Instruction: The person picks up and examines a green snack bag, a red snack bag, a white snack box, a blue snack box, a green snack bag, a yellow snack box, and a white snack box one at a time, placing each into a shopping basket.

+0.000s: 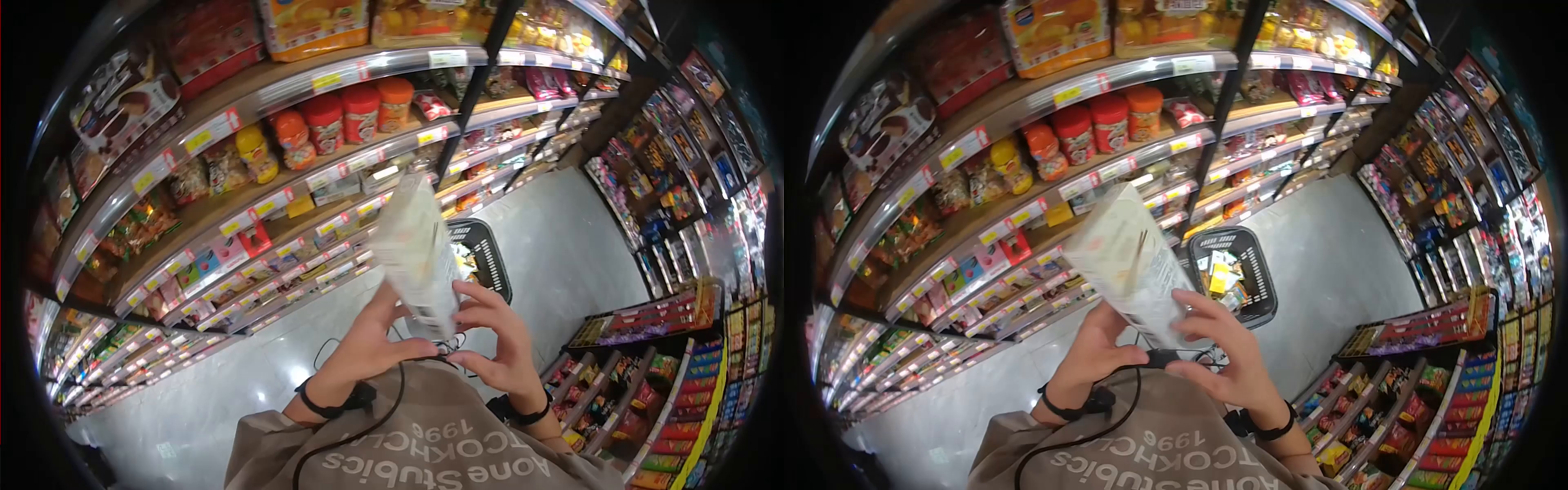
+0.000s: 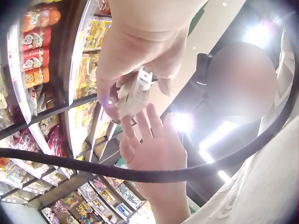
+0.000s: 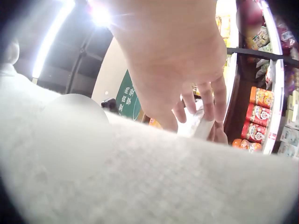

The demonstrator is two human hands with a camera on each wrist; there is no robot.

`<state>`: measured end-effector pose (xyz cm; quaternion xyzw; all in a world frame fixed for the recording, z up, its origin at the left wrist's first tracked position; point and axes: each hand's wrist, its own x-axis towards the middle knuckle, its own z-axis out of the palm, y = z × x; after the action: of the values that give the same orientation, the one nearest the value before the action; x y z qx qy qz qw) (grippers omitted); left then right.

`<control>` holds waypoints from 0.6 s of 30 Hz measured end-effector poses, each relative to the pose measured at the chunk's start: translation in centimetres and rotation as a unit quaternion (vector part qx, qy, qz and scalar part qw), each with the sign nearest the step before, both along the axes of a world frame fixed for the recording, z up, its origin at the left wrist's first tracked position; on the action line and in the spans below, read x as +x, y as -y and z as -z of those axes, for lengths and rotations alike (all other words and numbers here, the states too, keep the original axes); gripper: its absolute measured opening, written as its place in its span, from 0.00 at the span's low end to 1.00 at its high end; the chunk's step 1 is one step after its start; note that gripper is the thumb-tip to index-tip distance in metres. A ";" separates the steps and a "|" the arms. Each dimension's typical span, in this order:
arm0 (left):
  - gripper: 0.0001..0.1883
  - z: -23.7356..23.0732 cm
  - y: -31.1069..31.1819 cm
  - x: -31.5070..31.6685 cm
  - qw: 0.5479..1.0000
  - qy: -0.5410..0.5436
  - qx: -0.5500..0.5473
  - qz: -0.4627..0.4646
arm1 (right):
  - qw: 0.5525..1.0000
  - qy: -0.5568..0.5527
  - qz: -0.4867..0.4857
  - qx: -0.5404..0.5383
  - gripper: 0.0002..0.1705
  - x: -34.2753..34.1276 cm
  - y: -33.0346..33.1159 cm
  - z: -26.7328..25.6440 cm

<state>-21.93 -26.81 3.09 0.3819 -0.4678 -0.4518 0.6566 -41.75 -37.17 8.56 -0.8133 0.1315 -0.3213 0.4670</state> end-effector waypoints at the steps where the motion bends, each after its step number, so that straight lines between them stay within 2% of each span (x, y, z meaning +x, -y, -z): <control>1: 0.44 -0.4 -0.6 -0.2 0.999 -0.023 0.032 0.014 | 0.999 -0.016 -0.028 -0.036 0.28 0.2 -0.4 -0.3; 3: 0.39 -0.4 -0.8 0.3 0.990 -0.104 0.094 0.025 | 0.998 -0.002 -0.052 -0.047 0.26 0.5 -0.5 -0.5; 5: 0.36 -0.7 -0.8 -0.1 0.987 -0.148 0.062 -0.025 | 0.997 0.016 -0.071 -0.033 0.28 0.0 -0.3 0.3; 6: 0.35 -0.9 -0.8 -0.3 0.983 -0.169 0.046 -0.049 | 0.998 0.033 -0.038 -0.038 0.31 -0.3 -0.3 0.9; 8: 0.36 -1.7 -1.1 -0.3 0.982 -0.180 0.045 -0.033 | 0.997 0.064 0.028 -0.045 0.37 -0.8 -0.6 1.9; 9: 0.37 -2.1 -1.3 -0.2 0.982 -0.184 0.046 -0.026 | 0.997 0.071 0.021 -0.019 0.41 -0.7 -0.6 1.8; 11: 0.41 -2.4 -1.4 0.2 0.989 -0.144 0.039 -0.010 | 0.996 0.085 0.011 0.035 0.50 -0.3 -0.5 1.4; 12: 0.42 -2.4 -1.5 0.3 0.992 -0.123 0.039 0.000 | 0.997 0.048 -0.042 0.032 0.61 -0.8 0.0 1.8; 15: 0.48 -2.5 -1.0 -0.3 0.993 -0.108 -0.028 -0.022 | 0.996 0.050 -0.053 0.048 0.65 -1.1 -0.4 2.1; 18: 0.51 -2.6 -0.9 -0.6 0.996 -0.085 -0.033 -0.011 | 0.997 0.041 -0.059 0.023 0.68 -1.4 -0.2 2.2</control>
<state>-22.55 -25.92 5.68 0.3255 -0.4210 -0.4592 0.7113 -43.19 -36.98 6.36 -0.7947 0.0716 -0.3226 0.5091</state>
